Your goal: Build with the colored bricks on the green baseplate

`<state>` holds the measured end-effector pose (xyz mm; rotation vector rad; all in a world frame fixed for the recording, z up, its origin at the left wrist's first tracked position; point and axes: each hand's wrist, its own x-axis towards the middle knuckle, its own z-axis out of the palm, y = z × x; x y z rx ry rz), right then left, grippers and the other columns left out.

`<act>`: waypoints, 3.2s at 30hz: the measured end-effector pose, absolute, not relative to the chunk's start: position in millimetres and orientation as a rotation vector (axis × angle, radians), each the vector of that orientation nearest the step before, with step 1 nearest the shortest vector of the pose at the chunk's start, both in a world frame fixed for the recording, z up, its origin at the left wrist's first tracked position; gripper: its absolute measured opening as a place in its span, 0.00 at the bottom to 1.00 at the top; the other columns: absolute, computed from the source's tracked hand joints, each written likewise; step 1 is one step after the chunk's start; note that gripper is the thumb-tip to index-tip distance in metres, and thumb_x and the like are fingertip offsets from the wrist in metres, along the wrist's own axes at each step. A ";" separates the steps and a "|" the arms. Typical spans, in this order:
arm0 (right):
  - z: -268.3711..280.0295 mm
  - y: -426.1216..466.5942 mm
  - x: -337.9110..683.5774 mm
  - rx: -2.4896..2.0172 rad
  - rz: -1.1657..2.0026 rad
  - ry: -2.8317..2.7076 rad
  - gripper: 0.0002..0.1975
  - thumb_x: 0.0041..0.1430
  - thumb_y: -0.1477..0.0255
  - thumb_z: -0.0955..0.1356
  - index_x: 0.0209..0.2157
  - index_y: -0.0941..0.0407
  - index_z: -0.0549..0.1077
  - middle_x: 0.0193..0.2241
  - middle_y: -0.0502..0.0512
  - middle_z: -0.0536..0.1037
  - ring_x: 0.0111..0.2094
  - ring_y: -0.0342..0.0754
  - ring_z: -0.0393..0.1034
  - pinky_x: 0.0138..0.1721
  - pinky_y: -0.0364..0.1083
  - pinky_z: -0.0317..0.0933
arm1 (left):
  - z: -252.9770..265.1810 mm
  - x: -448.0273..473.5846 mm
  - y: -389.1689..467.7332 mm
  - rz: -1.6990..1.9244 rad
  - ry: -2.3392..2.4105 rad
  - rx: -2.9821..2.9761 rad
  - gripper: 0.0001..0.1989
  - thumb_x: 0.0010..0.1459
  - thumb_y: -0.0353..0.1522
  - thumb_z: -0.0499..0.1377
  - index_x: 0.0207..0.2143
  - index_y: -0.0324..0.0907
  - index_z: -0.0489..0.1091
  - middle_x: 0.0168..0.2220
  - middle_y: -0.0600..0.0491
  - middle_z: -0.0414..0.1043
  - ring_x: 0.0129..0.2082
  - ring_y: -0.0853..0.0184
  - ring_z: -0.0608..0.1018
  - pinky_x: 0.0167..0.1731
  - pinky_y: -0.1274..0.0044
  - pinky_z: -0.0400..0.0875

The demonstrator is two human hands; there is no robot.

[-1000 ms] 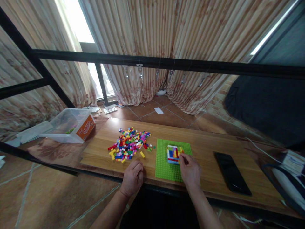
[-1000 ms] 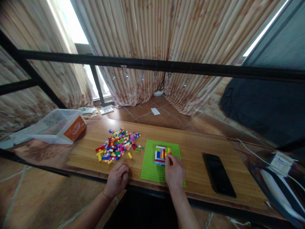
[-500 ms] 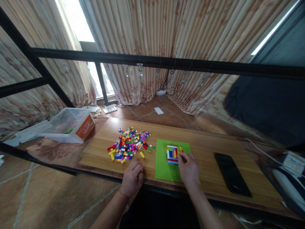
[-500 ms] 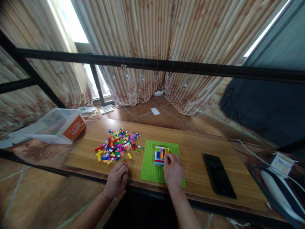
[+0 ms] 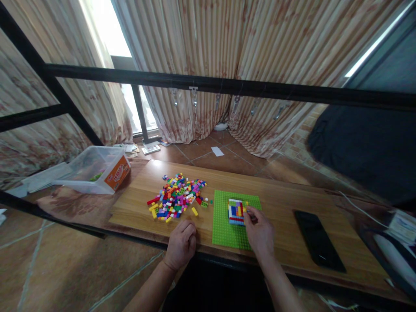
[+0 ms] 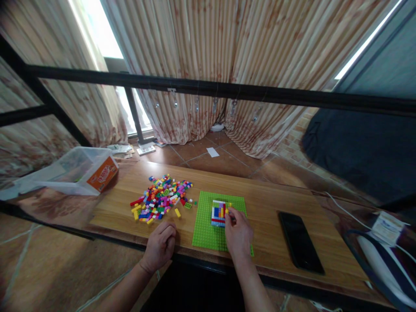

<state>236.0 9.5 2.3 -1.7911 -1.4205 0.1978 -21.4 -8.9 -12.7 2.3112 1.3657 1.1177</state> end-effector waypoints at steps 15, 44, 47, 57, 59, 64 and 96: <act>0.5 22.0 270.2 -1.654 0.320 -1.739 0.18 0.61 0.58 0.61 0.40 0.52 0.77 0.42 0.58 0.71 0.44 0.52 0.67 0.47 0.53 0.62 | -13.2 -20.5 -9.1 1.106 1.379 2.337 0.09 0.55 0.22 0.47 0.26 0.43 0.60 0.31 0.50 0.67 0.33 0.66 0.71 0.34 0.75 0.68; -12.4 35.2 250.3 -1.932 0.399 -1.264 0.28 0.55 0.54 0.63 0.47 0.61 0.73 0.42 0.66 0.77 0.41 0.55 0.72 0.45 0.54 0.63 | -13.9 -20.6 -8.5 1.110 1.381 2.376 0.09 0.56 0.22 0.48 0.27 0.43 0.61 0.32 0.51 0.68 0.34 0.67 0.70 0.34 0.76 0.68; -15.0 36.2 246.7 -1.943 0.391 -1.225 0.26 0.54 0.56 0.64 0.47 0.61 0.73 0.41 0.66 0.78 0.41 0.56 0.72 0.44 0.54 0.64 | -14.9 -21.1 -8.2 1.092 1.383 2.377 0.09 0.56 0.22 0.48 0.27 0.42 0.61 0.33 0.51 0.68 0.34 0.66 0.70 0.35 0.75 0.67; -18.9 43.6 251.8 -1.820 0.547 -1.123 0.23 0.48 0.57 0.68 0.41 0.59 0.75 0.37 0.61 0.79 0.36 0.53 0.73 0.41 0.52 0.65 | -16.6 -21.3 -6.7 1.103 1.400 2.325 0.09 0.53 0.21 0.48 0.25 0.43 0.60 0.31 0.51 0.67 0.34 0.66 0.71 0.35 0.75 0.67; -16.2 39.1 255.8 -1.749 0.608 -1.063 0.24 0.48 0.56 0.68 0.41 0.60 0.75 0.36 0.61 0.79 0.35 0.52 0.73 0.39 0.50 0.65 | -16.5 -21.4 -7.0 1.114 1.407 2.291 0.09 0.52 0.21 0.48 0.24 0.43 0.60 0.30 0.51 0.66 0.33 0.66 0.71 0.34 0.76 0.67; -3.8 10.5 239.5 -1.719 0.338 -1.062 0.23 0.53 0.56 0.65 0.40 0.60 0.75 0.36 0.62 0.79 0.34 0.51 0.71 0.37 0.49 0.63 | -16.5 -21.0 -9.6 1.128 1.398 2.242 0.09 0.49 0.21 0.49 0.25 0.43 0.60 0.29 0.51 0.65 0.33 0.66 0.70 0.33 0.76 0.66; 7.3 -32.3 234.8 -1.602 0.523 -1.268 0.08 0.58 0.68 0.63 0.32 0.54 0.74 0.33 0.52 0.77 0.36 0.48 0.71 0.40 0.47 0.62 | -12.2 -24.4 -2.7 1.209 1.300 2.356 0.10 0.54 0.22 0.49 0.24 0.43 0.61 0.30 0.53 0.68 0.32 0.68 0.72 0.34 0.76 0.69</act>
